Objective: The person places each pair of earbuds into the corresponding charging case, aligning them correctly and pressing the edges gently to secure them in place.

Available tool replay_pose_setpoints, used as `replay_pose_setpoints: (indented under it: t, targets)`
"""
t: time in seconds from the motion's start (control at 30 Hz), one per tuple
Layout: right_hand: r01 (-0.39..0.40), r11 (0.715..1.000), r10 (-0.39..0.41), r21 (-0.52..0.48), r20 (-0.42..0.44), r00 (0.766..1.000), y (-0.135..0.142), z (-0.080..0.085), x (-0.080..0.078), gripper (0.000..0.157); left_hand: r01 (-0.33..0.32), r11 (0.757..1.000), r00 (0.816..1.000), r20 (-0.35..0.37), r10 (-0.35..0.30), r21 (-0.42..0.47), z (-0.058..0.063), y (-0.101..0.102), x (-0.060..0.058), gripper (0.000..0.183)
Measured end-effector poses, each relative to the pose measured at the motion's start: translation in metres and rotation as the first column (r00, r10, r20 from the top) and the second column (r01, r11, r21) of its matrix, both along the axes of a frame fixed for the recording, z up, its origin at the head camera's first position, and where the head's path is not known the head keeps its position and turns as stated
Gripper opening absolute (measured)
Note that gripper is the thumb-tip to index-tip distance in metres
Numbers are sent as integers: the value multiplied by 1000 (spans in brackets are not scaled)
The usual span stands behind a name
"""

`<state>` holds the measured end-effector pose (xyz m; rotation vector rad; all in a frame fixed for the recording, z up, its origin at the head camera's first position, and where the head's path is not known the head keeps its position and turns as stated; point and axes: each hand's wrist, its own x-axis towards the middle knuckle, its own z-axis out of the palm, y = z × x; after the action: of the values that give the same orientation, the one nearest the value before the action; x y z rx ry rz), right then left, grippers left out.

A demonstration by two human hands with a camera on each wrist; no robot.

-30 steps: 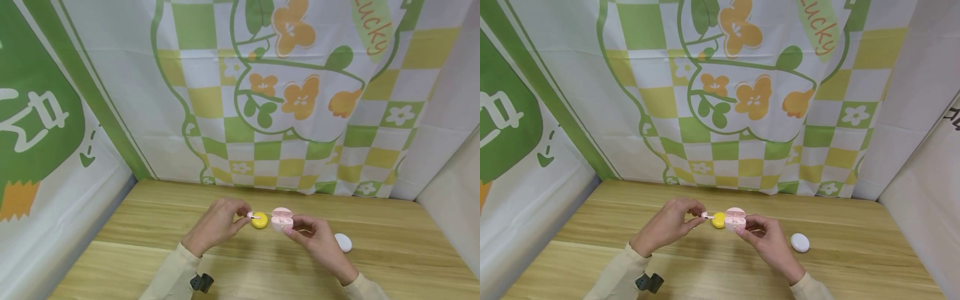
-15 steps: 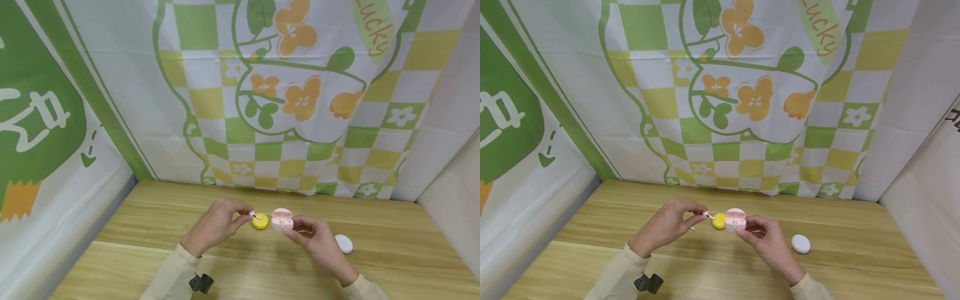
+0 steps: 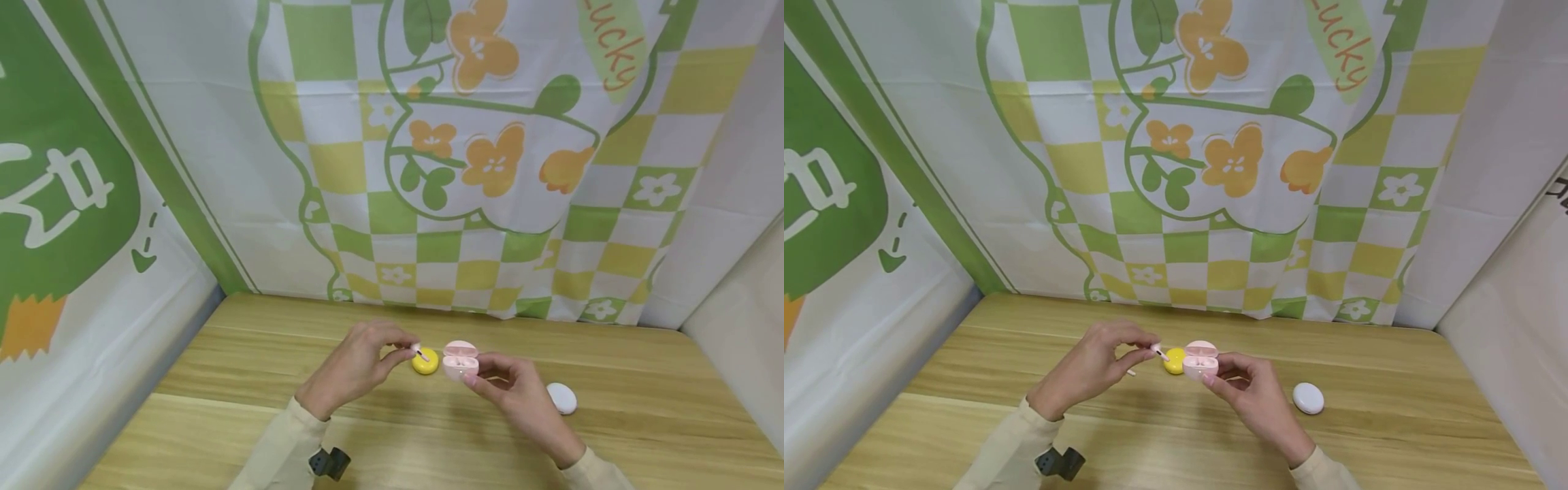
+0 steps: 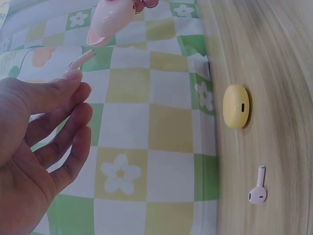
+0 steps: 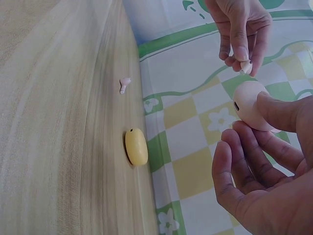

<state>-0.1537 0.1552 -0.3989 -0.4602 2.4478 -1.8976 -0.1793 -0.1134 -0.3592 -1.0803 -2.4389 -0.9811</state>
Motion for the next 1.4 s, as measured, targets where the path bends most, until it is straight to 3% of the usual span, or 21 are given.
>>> replay_pose_setpoints:
  t: [0.43,0.7,1.4]
  targets:
    - [-12,1000,11,-10,-17,1000,-1,-1,2,27,63,994,996,55,-67,85,3,6,1,19]
    - [-18,1000,18,-20,-15,1000,-3,0,3,26,103,988,993,48,-109,112,3,9,0,21]
    - [-16,1000,16,-2,-7,1000,-5,0,2,27,87,984,991,90,-102,152,5,17,1,18]
